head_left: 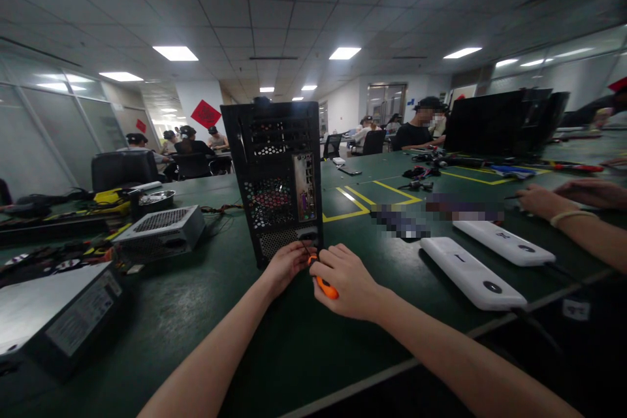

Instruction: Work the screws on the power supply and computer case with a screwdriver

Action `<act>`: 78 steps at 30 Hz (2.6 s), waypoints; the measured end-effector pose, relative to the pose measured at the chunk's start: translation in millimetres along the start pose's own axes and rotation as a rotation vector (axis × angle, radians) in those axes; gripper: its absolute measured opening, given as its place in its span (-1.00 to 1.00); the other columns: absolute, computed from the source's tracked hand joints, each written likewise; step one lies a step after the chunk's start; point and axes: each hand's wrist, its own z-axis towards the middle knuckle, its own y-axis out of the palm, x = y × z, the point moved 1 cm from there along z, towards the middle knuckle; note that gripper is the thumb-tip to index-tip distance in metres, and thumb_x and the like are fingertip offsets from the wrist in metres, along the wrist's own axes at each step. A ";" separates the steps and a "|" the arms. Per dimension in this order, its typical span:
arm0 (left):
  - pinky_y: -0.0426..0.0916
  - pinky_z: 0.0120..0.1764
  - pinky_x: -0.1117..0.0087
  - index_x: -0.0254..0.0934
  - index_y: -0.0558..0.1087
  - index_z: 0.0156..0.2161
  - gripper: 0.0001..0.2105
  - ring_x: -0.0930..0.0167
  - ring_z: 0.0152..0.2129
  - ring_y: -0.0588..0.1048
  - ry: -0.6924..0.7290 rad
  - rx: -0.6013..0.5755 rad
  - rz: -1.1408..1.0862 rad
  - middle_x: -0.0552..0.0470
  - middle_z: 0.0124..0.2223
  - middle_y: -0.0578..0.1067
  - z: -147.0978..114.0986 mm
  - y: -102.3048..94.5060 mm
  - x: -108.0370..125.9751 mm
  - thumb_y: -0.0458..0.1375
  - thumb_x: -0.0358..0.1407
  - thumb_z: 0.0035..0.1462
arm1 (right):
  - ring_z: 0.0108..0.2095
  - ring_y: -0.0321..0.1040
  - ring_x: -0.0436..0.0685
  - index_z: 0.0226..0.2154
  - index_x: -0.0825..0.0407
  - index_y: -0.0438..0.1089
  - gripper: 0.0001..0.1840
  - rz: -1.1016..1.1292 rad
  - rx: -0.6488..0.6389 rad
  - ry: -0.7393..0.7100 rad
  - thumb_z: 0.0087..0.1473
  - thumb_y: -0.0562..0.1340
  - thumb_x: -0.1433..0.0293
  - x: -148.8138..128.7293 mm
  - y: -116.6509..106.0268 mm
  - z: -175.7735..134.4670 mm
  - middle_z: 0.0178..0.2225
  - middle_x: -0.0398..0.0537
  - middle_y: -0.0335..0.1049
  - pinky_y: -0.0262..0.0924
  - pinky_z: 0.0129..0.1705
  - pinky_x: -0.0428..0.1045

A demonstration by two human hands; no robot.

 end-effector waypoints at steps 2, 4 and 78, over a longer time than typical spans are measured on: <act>0.33 -0.31 0.48 -0.41 0.39 -0.25 -0.83 0.46 -0.41 0.46 -0.005 0.013 -0.003 -0.11 -0.30 0.49 1.0 -1.0 -0.3 0.05 -0.51 0.01 | -0.41 0.13 0.04 -0.37 0.05 0.25 -0.87 0.053 0.024 0.060 0.02 0.08 0.34 1.3 0.8 -0.1 -0.43 -0.08 0.27 -0.03 -0.31 -0.03; 0.33 -0.32 0.48 -0.41 0.40 -0.26 -0.84 0.46 -0.42 0.46 -0.004 0.017 -0.003 -0.12 -0.30 0.49 2.5 -2.4 -1.2 0.06 -0.50 0.01 | -0.43 0.13 0.02 -0.32 0.07 0.23 -0.85 0.098 0.031 0.121 0.03 0.07 0.34 2.9 1.2 -0.3 -0.44 -0.10 0.27 -0.03 -0.32 -0.04; 0.34 -0.32 0.47 -0.43 0.42 -0.28 -0.85 0.45 -0.39 0.46 -0.005 0.028 -0.016 -0.17 -0.25 0.48 3.5 -4.2 -2.9 0.05 -0.48 0.04 | -0.38 0.17 0.05 -0.42 0.03 0.27 -0.91 0.089 0.001 0.094 -0.10 0.12 0.43 -1.8 -5.2 0.6 -0.43 -0.09 0.27 -0.07 -0.23 0.00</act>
